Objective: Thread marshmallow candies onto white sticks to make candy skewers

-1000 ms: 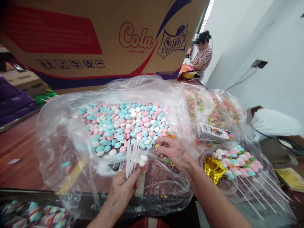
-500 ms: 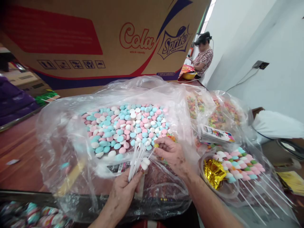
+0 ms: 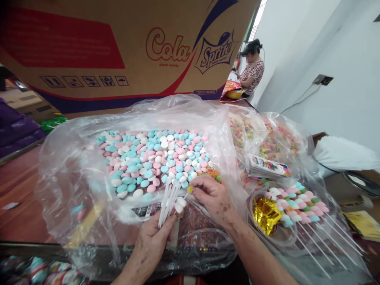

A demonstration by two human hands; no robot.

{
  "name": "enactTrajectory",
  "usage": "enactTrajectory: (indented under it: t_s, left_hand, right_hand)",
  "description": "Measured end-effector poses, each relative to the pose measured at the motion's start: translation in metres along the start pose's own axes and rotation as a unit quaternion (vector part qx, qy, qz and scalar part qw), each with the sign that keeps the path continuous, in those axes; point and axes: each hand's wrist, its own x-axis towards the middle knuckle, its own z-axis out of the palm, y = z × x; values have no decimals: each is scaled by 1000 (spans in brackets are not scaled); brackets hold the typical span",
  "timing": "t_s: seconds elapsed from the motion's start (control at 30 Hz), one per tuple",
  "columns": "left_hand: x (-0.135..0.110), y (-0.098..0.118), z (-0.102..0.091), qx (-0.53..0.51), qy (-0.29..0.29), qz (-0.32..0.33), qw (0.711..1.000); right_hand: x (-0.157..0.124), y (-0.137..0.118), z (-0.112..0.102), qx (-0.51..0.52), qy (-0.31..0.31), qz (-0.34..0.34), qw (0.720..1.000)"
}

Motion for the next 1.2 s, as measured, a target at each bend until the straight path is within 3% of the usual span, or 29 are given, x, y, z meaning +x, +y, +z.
enactTrajectory:
  t_s: [0.2, 0.37, 0.47, 0.57, 0.67, 0.73, 0.83, 0.93, 1.07, 1.2]
  left_hand:
    - [0, -1, 0, -18, 17, 25, 999]
    - [-1, 1, 0, -37, 27, 1, 999]
    - [-1, 0, 3, -67, 64, -8, 996]
    - [-1, -5, 6, -131, 113, -23, 985]
    - [0, -12, 9, -189, 114, -58, 974]
    - [0, -14, 8, -209, 104, -79, 969]
    - [0, -14, 7, -224, 99, -87, 966]
    - [0, -13, 6, -231, 92, -85, 965]
    - [0, -11, 6, -230, 99, -84, 965]
    - [1, -11, 7, -214, 111, -87, 967]
  right_hand:
    - [-1, 6, 13, 196, -39, 112, 974]
    - [-7, 5, 26, 232, -61, 160, 958]
    - [-4, 0, 22, 226, -90, 159, 957]
    - [10, -4, 7, 125, -59, 113, 984]
    - [31, -5, -8, -110, 19, 25, 993]
    - [43, -3, -11, -277, 7, -22, 961]
    - [53, 5, -5, -454, -64, -46, 887]
    - [55, 14, 4, -512, -97, -48, 852]
    - [55, 18, 7, -518, -105, -52, 847]
    - [59, 12, 1, -520, -43, -26, 852]
